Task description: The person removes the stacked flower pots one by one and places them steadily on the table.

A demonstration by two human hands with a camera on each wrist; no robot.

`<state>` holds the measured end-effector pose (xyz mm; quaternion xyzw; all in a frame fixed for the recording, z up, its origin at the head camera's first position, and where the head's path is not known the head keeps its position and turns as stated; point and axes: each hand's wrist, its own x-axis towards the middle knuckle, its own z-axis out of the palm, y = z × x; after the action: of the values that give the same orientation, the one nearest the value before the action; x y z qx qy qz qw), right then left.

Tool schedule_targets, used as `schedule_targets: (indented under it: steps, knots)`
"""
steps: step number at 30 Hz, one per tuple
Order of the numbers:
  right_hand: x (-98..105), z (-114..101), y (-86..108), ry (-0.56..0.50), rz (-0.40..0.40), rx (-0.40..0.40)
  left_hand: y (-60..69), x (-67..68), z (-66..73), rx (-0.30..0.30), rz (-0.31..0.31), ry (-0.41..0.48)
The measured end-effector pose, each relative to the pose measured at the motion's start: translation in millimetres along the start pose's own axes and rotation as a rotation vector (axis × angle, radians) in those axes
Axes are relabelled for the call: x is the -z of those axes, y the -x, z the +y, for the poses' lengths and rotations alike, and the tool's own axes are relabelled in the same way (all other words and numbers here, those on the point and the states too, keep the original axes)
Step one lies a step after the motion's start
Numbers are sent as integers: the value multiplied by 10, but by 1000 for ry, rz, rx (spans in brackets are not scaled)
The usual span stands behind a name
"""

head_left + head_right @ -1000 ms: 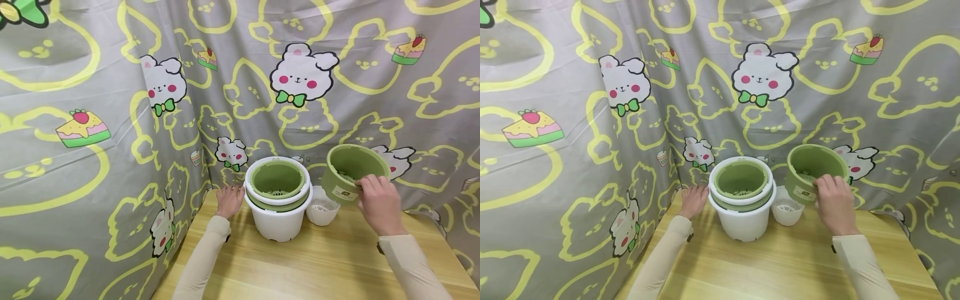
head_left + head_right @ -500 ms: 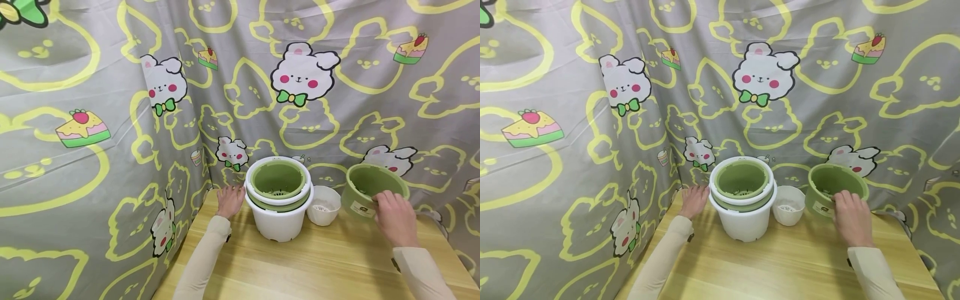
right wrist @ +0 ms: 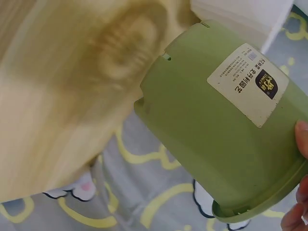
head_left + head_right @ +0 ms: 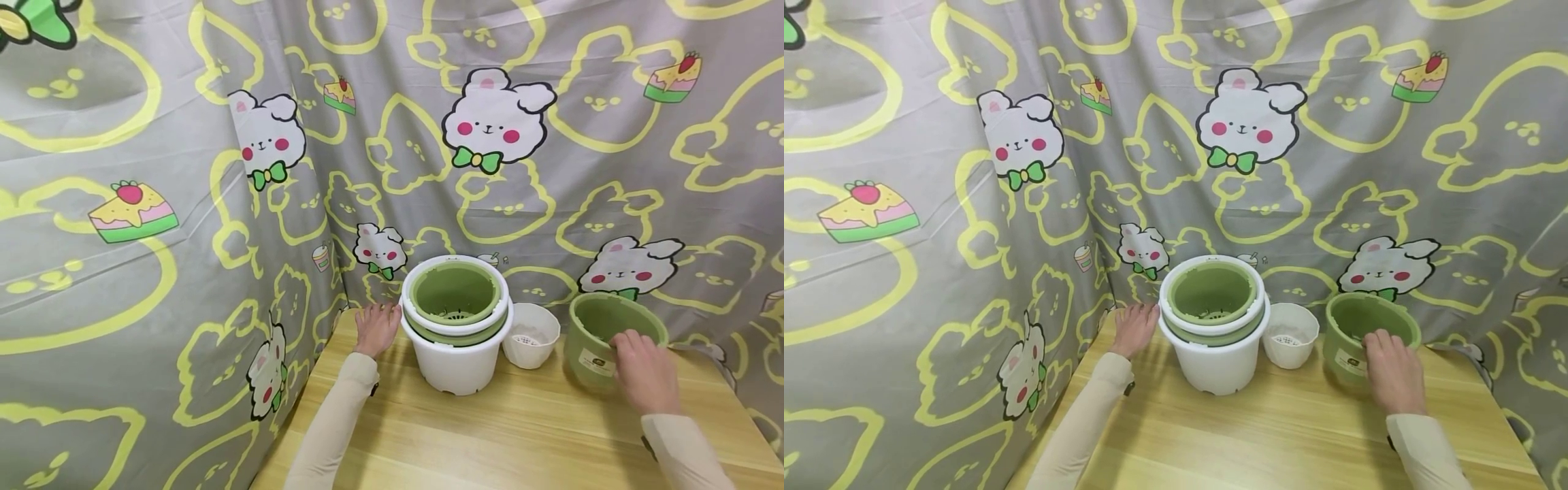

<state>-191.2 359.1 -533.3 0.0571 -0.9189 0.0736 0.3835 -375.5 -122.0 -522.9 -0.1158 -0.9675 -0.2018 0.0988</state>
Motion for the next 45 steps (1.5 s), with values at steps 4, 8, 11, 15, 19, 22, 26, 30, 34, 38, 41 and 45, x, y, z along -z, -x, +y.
schedule_targets:
  steps: [4,8,11,15,19,22,26,30,34,38,41,45]
  knots:
    - [-65,23,79,-2,-50,3,4,-2,-6,3,-4,5]
    - [-130,32,152,-1,-92,3,-1,-8,-13,-1,-4,5]
    - [-184,39,198,3,-108,3,-5,-8,-11,-10,-5,10]
    - [-231,41,249,-4,-126,-9,-11,-16,-7,-12,1,7]
    - [-271,27,300,-19,-146,-21,-3,-22,-2,-7,7,0]
    - [-313,28,324,-25,-148,-21,7,-20,1,-5,2,5]
    - [-380,56,345,-34,-147,-19,5,-27,0,-5,-2,13]
    - [-434,81,360,-41,-153,-28,-5,-35,-5,-5,4,18]
    - [-452,105,341,-50,-143,-46,-21,-43,-4,-6,11,16]
    - [-474,137,304,-57,-129,-65,-30,-39,3,-11,11,18]
    - [-498,160,293,-56,-122,-75,-28,-33,10,-10,-3,21]
    - [-525,162,297,-52,-125,-69,-20,-42,6,1,-6,13]
